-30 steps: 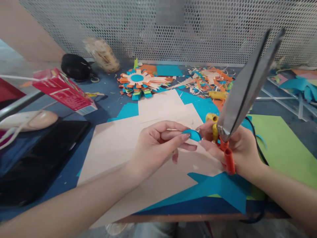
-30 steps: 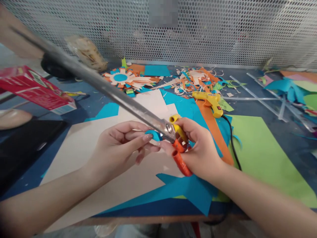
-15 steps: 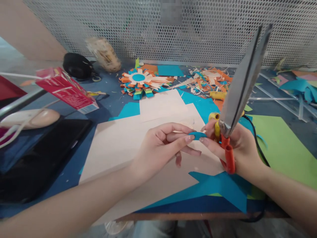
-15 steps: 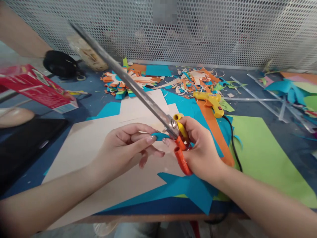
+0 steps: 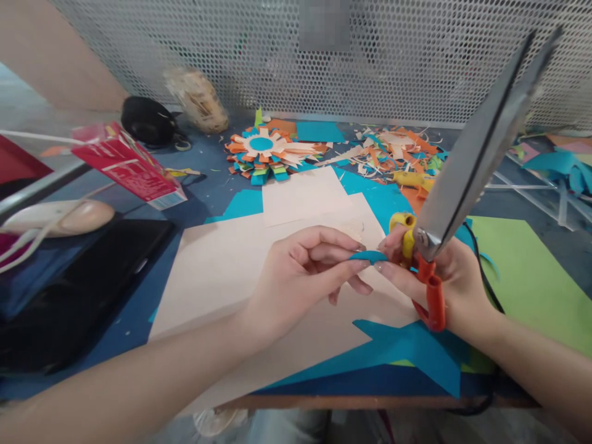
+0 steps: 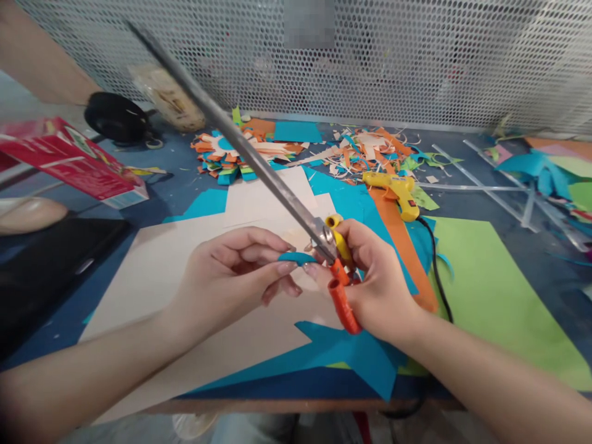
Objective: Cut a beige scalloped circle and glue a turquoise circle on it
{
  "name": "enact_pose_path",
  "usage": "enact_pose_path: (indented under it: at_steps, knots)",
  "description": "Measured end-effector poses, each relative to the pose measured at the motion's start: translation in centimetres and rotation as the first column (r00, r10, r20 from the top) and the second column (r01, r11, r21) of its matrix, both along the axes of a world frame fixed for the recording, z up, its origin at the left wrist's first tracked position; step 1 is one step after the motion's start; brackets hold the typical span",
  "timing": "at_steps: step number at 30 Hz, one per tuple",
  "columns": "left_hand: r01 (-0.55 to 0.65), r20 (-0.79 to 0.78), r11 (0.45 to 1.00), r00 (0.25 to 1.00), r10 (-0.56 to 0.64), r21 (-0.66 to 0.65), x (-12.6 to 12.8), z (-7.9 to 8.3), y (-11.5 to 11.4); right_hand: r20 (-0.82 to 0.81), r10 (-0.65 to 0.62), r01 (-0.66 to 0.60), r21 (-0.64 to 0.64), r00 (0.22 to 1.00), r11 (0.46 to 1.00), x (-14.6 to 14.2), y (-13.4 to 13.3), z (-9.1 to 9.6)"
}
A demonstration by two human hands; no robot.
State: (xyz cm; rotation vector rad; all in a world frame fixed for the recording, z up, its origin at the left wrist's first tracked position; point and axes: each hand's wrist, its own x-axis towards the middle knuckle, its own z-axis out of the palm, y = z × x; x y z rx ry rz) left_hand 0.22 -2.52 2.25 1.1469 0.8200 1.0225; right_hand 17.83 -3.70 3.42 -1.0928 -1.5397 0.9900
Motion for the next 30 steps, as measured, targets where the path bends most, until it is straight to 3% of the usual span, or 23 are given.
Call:
enact_pose_path:
  at_steps: [12, 19, 26, 30]
  knots:
    - [-0.015, 0.111, 0.994, 0.993, 0.027, -0.112, 0.02, 0.36, 0.09, -0.064, 0.025, -0.027, -0.033, 0.998, 0.999, 0.01, 0.19, 0.26]
    - [-0.003, 0.113, 0.992, 0.993, 0.018, -0.124, -0.06, 0.18, 0.2, 0.033, -0.016, 0.018, -0.042, 0.999, 0.999, 0.01, 0.3, 0.41]
    - [0.03, 0.086, 0.992, 0.996, -0.019, -0.121, 0.15, 0.16, 0.17, 0.041, -0.029, 0.029, -0.007, 0.999, 1.0, 0.03, -0.23, 0.8]
    - [0.01, -0.031, 0.998, 0.999, -0.011, -0.055, 0.05, 0.17, 0.1, 0.056, -0.046, 0.043, 0.045, 0.997, 0.998, 0.06, -0.32, 0.54]
